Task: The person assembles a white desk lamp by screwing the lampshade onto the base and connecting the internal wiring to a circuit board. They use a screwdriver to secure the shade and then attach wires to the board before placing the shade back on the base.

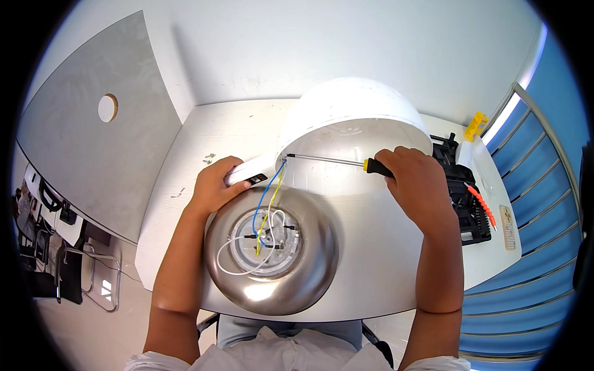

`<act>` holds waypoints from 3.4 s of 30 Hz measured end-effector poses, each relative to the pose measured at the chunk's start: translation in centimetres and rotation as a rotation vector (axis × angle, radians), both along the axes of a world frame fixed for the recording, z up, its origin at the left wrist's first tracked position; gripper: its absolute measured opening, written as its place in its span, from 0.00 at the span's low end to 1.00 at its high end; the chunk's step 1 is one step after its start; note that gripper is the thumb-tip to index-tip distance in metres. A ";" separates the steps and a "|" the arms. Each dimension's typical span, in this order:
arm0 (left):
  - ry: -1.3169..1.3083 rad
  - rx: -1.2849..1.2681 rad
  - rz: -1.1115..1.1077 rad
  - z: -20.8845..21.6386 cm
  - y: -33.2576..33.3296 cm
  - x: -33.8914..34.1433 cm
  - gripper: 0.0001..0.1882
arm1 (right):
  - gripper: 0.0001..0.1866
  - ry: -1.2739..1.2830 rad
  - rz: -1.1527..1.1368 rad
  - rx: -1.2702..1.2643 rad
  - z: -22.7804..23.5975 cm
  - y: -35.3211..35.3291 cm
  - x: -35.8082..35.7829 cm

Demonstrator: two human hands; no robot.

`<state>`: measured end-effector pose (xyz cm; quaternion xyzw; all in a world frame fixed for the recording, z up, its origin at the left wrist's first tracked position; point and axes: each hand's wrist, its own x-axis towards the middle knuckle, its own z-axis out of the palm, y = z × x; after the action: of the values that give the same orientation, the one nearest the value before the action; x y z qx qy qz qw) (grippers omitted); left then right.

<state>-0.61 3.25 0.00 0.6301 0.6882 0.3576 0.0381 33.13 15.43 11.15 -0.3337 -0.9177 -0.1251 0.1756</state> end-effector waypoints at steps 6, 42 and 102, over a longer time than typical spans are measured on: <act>-0.016 -0.027 0.021 0.2 -0.1 0.1 0.22 | 0.12 -0.013 -0.043 -0.015 1.4 -1.8 1.5; 0.588 -0.083 -0.392 9.9 0.8 23.7 0.13 | 0.18 0.519 -0.283 -0.475 -8.8 -13.6 18.4; 0.733 0.870 -0.592 5.8 -3.8 44.6 0.13 | 0.12 1.990 -0.163 -0.397 -6.6 4.2 5.8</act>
<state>43.95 -0.59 5.80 0.8327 0.2451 0.3399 -0.3618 38.96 19.64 4.57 -0.3708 -0.3339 0.3523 0.7918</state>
